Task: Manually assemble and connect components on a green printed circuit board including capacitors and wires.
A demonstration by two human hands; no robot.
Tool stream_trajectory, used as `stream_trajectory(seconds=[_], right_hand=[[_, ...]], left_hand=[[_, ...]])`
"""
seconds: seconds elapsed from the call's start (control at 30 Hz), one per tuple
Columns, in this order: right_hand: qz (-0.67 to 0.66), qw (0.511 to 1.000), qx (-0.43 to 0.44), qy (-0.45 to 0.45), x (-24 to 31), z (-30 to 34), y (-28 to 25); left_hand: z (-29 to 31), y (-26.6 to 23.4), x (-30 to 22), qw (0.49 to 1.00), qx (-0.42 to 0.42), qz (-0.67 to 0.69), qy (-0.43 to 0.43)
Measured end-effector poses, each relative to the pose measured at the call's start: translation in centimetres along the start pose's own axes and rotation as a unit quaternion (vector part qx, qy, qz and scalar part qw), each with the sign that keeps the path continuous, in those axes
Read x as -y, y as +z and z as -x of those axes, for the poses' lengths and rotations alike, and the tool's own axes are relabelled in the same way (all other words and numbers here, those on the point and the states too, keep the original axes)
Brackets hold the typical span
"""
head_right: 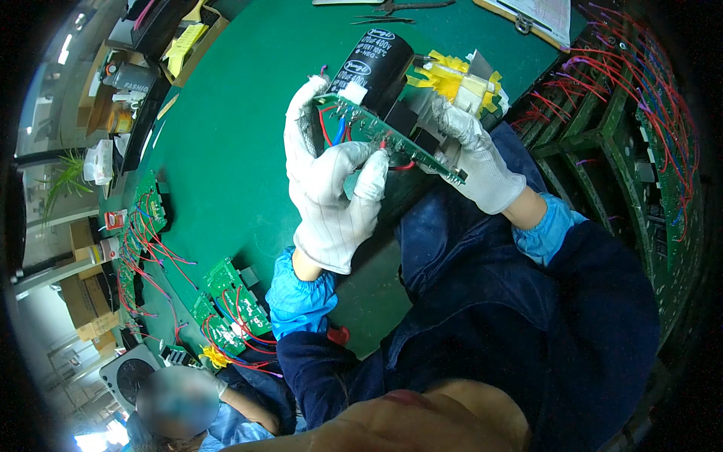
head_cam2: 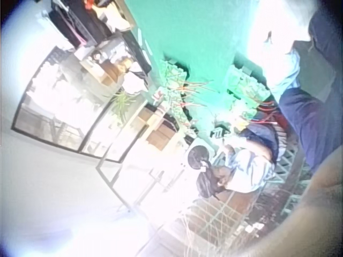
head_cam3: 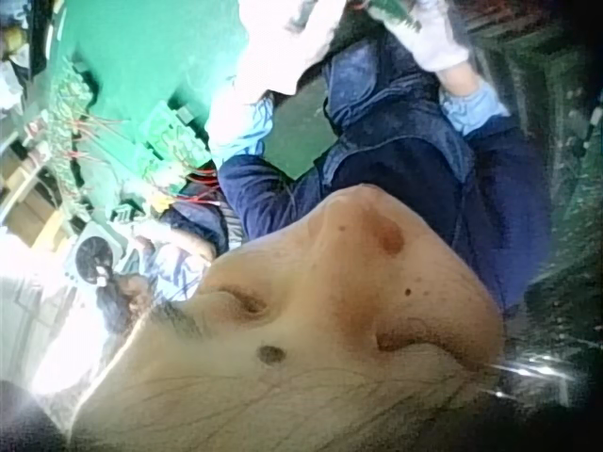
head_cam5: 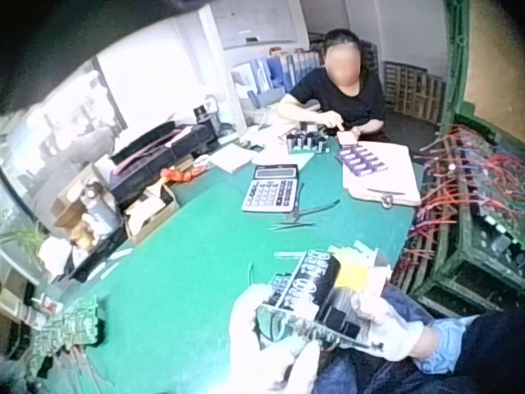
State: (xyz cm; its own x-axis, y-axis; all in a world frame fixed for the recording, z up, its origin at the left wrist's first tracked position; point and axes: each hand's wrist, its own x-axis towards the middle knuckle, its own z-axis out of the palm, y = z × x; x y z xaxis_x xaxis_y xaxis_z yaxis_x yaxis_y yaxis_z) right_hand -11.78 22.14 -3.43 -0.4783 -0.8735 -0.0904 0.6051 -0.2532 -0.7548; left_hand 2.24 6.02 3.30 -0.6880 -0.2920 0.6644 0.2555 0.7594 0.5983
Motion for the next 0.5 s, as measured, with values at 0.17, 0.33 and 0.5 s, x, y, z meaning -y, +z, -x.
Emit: stream_trajectory(seconds=[0.17, 0.33, 0.5], right_hand=[[0.230, 0.962, 0.015, -0.144, -0.1, 0.5, -1.4], [0.186, 0.981, -0.013, -0.058, 1.3, 1.0, -0.9], [-0.003, 0.999, -0.036, 0.029, 0.9, 1.0, -0.8]], left_hand=[[-0.5, 0.1, 0.3, 1.000, 0.014, -0.002, 0.001], [-0.7, -0.3, -0.2, 0.999, 0.032, -0.029, 0.010], [-0.3, -0.3, 0.4, 0.996, 0.016, -0.063, 0.054]])
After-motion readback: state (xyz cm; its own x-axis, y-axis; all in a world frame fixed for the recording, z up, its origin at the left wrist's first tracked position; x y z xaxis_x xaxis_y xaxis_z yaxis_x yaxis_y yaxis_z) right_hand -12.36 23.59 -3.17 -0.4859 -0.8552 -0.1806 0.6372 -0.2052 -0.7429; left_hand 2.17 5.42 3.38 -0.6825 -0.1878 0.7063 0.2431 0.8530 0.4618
